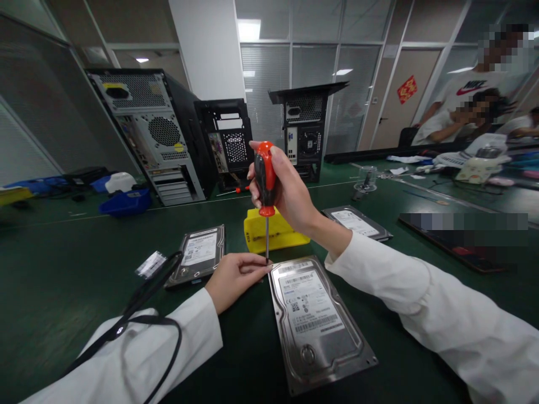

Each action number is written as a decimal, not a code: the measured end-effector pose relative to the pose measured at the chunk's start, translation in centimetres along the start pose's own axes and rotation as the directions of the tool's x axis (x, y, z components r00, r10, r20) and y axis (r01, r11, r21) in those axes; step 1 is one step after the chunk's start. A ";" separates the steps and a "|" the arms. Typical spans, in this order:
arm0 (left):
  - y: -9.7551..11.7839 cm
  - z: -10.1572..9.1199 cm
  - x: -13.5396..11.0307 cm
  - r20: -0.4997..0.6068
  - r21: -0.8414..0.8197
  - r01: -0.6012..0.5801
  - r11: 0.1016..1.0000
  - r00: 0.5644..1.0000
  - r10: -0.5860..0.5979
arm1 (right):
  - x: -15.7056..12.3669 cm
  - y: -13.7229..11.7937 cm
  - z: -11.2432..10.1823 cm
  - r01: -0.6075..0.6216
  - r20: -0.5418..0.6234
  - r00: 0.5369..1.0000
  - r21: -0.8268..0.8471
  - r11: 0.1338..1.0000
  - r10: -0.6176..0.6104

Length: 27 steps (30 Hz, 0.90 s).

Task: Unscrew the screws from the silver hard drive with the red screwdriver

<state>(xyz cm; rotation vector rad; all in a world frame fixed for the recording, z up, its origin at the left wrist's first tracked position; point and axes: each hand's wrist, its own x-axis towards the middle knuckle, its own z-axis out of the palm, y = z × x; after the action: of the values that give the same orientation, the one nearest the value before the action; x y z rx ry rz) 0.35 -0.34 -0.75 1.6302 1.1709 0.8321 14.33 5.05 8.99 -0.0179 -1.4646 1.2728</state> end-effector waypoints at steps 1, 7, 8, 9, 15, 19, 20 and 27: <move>0.2 -0.1 0.0 0.010 -0.011 0.017 1.000 1.000 -0.017 | 0.0 -0.1 -0.1 0.007 0.002 1.000 0.002 1.000 -0.007; 1.3 -0.3 -0.2 0.040 -0.026 0.100 0.995 0.994 -0.099 | -0.1 -0.3 -0.1 0.007 0.011 1.000 0.013 1.000 -0.007; 1.4 -0.3 -0.2 0.048 -0.026 0.103 0.994 0.994 -0.102 | -0.2 -0.3 0.0 0.002 0.012 1.000 0.013 1.000 -0.002; 1.3 -0.3 -0.2 0.052 -0.024 0.102 0.994 0.994 -0.101 | -0.2 -0.2 0.1 -0.003 0.013 1.000 0.012 1.000 0.003; 0.9 -0.4 -0.2 0.037 0.015 0.057 0.998 0.998 -0.058 | -0.4 0.2 0.4 -0.021 0.023 1.000 0.005 1.000 0.021; 1.0 -0.3 -0.2 0.039 0.042 0.041 0.998 0.998 -0.042 | -0.3 0.2 0.4 -0.014 0.009 1.000 0.005 1.000 0.014; 1.0 -0.3 -0.2 0.040 0.049 0.036 0.998 0.998 -0.038 | -0.3 0.2 0.4 -0.011 0.004 1.000 0.005 1.000 0.011; 1.1 -0.4 -0.3 0.034 0.089 0.005 0.996 0.999 -0.009 | -0.4 0.1 0.4 -0.002 -0.009 1.000 -0.011 1.000 0.002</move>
<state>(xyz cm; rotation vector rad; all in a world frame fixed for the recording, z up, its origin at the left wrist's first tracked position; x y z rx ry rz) 0.24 -0.67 0.39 1.7054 1.2040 0.7540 14.16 4.53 8.74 -0.0319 -1.4639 1.2647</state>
